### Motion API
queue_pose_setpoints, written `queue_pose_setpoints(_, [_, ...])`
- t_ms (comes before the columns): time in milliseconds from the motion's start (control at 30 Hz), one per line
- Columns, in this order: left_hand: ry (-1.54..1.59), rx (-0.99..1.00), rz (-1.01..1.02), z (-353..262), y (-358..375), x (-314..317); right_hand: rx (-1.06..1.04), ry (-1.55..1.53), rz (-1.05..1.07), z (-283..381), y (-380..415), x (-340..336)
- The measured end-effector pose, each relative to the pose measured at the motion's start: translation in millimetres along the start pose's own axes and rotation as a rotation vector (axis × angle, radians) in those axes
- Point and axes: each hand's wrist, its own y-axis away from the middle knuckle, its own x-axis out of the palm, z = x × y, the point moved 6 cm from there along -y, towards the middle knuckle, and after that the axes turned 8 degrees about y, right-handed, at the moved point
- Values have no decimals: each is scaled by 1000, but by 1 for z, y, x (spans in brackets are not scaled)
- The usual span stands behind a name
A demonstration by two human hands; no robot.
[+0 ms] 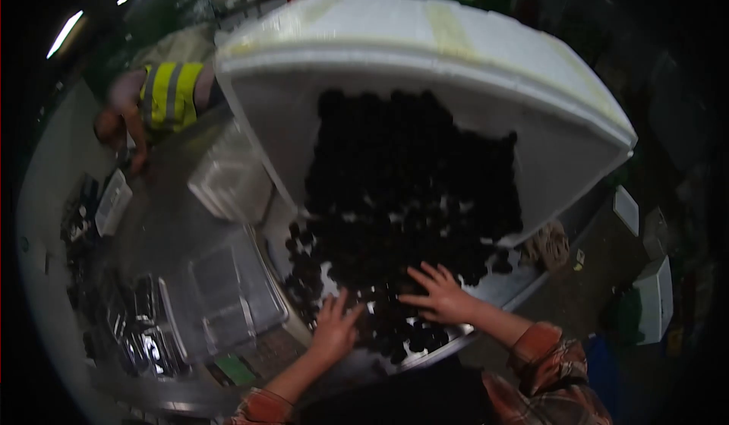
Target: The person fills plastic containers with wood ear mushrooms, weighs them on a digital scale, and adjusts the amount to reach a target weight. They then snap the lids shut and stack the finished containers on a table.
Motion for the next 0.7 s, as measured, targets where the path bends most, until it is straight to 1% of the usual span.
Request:
queue_pose_setpoints(67, [112, -95, -60, -3, 41, 0, 79, -4, -100, 7, 17, -13])
queue_pose_setpoints(100, [78, -170, -59, -6, 61, -1, 115, -10, -172, 8, 27, -17])
queue_pose_setpoints(133, [101, -346, 60, 1, 81, 9, 239, -56, -186, 5, 43, -6])
queue_pose_setpoints(200, [144, -685, 281, 12, 121, 29, 554, -88, -34, 7, 68, 4])
queue_pose_setpoints(233, [123, -678, 198, 17, 138, 40, 609, -95, 92, 6, 78, 16])
queue_pose_setpoints(333, [216, -734, 210, 6, 121, 46, 568, -78, 76, 27, 83, 36])
queue_pose_setpoints(367, [290, -697, 210, -3, 108, 49, 591, -110, 36, 29, 80, 41])
queue_pose_setpoints(433, [430, -615, 204, -24, 80, 56, 646, -248, 138, 43, 66, 58])
queue_pose_setpoints(467, [428, -531, 101, -28, 67, 58, 673, -316, 188, 49, 58, 65])
queue_pose_setpoints(500, [425, -444, -3, -27, 53, 66, 649, -320, 185, 53, 47, 65])
queue_pose_setpoints(533, [420, -357, -107, -25, 40, 70, 673, -341, 169, 51, 39, 67])
queue_pose_setpoints(600, [553, -284, -185, -14, 9, 72, 661, -446, 29, 46, 21, 67])
queue_pose_setpoints(633, [627, -327, -50, -8, -7, 75, 624, -487, -29, 43, 12, 65])
queue_pose_setpoints(667, [699, -322, 20, -4, -20, 74, 615, -586, -19, 39, 3, 62])
queue_pose_setpoints(700, [772, -301, 12, -1, -28, 69, 569, -640, -57, 34, -4, 60])
